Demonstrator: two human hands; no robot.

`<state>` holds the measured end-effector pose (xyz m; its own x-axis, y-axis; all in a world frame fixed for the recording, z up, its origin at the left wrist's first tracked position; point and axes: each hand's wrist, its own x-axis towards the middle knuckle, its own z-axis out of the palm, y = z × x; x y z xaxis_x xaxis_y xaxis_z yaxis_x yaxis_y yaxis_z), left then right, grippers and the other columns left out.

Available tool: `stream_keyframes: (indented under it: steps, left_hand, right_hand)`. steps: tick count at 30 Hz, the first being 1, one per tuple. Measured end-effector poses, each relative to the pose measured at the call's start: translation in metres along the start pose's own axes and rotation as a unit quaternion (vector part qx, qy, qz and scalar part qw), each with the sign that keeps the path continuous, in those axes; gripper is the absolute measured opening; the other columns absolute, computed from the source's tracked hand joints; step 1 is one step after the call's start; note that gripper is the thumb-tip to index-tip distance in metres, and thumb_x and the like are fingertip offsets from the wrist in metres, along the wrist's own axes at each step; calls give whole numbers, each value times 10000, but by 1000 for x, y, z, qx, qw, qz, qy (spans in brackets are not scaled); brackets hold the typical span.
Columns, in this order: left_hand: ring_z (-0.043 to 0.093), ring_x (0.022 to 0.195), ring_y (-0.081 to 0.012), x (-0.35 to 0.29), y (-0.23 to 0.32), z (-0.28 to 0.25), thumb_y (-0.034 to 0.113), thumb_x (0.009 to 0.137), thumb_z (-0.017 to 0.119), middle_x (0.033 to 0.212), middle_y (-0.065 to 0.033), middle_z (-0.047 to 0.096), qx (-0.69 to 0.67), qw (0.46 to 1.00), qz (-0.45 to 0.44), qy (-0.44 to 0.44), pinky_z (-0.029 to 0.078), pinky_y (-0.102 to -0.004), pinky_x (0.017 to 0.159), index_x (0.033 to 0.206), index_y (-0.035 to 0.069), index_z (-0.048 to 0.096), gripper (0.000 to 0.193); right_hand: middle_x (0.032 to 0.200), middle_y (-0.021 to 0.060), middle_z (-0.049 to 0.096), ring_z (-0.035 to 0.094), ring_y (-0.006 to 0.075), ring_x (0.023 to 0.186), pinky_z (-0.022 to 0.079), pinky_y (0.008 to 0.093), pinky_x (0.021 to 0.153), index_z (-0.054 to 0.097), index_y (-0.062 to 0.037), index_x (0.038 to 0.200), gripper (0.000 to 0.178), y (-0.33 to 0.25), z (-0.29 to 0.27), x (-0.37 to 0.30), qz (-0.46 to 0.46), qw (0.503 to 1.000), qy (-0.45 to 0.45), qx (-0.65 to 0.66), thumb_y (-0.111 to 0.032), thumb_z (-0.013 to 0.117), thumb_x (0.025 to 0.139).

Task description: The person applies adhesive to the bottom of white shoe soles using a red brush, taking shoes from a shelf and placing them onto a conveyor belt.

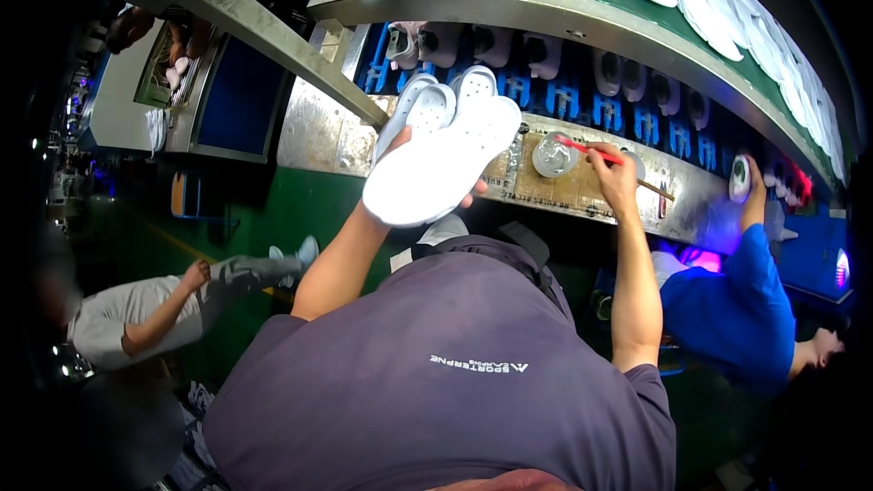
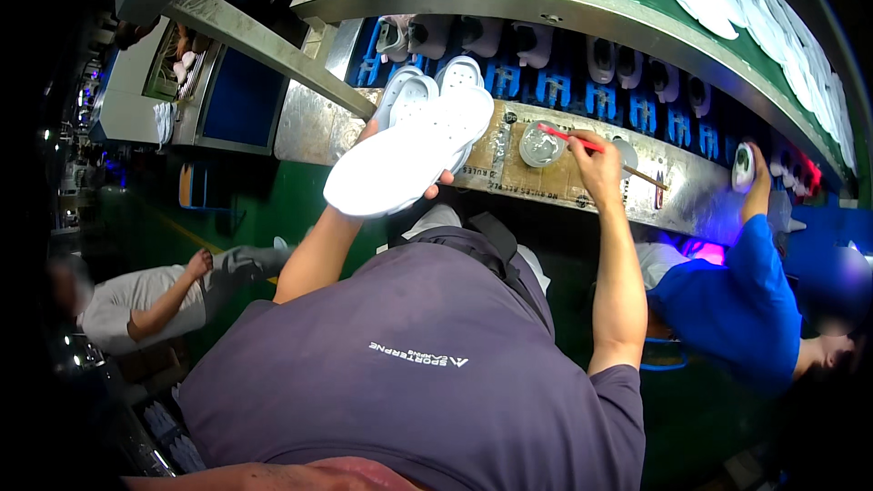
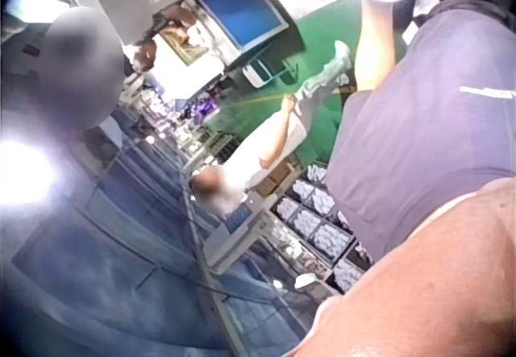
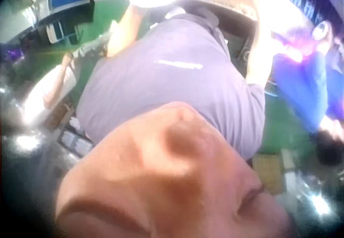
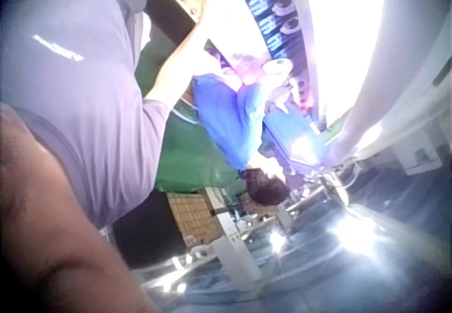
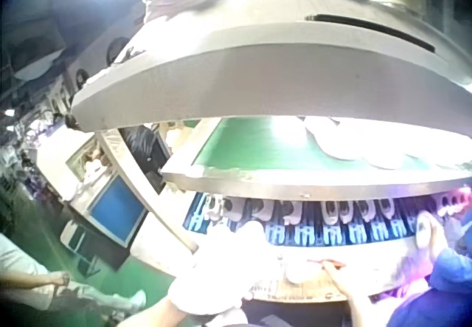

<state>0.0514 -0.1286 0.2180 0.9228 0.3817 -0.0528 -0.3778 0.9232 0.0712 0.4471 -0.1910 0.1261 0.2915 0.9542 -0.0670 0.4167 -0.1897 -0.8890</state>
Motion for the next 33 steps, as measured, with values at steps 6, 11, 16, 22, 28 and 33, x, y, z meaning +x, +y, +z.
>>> stream_keyframes:
  steps: [6,11,16,22,28,33]
  left_hand:
    - [468,1221,-715,36,13,-9,558,1027,494,1441,-564,245,-103,983,-154,-9,634,-520,824,1627,3,159,883]
    - [557,1026,-689,54,-2,-8,606,1032,386,1361,-566,360,-79,970,-226,45,603,-525,799,1600,-19,212,862]
    - [605,738,-532,51,-9,0,605,1003,442,1251,-528,478,48,971,-221,78,544,-449,694,1536,-58,343,856]
    - [657,873,-544,36,1,18,573,967,524,1256,-486,509,-11,988,-148,33,586,-452,729,1544,-64,332,880]
    - [663,1098,-471,53,6,16,441,944,650,1338,-373,549,175,984,-24,13,606,-508,935,1524,-78,360,831]
    - [582,1303,-293,64,15,20,517,869,732,1457,-199,543,420,899,105,71,476,-407,1105,1568,-22,336,968]
  right_hand:
    - [969,103,743,681,186,892,528,300,810,756,0,1072,172,-120,-51,-15,-203,972,-111,50,-94,718,933]
    - [927,87,717,635,228,880,524,346,810,791,-69,1040,161,-171,-27,3,-326,901,-288,-3,-144,772,899]
    - [930,85,706,639,205,906,524,334,823,804,-67,1048,165,-160,-49,26,-286,909,-303,-7,-155,757,917]
    - [972,90,734,685,171,918,532,307,868,784,-9,1064,199,-117,-75,25,-155,972,-175,-2,-156,728,942]
    - [882,69,762,705,143,882,538,286,851,761,7,1107,190,-112,-44,-29,-126,984,-87,96,-110,690,976]
    - [868,81,748,687,168,869,529,299,830,765,21,1055,157,-139,-27,-77,-142,972,-120,146,-51,663,961]
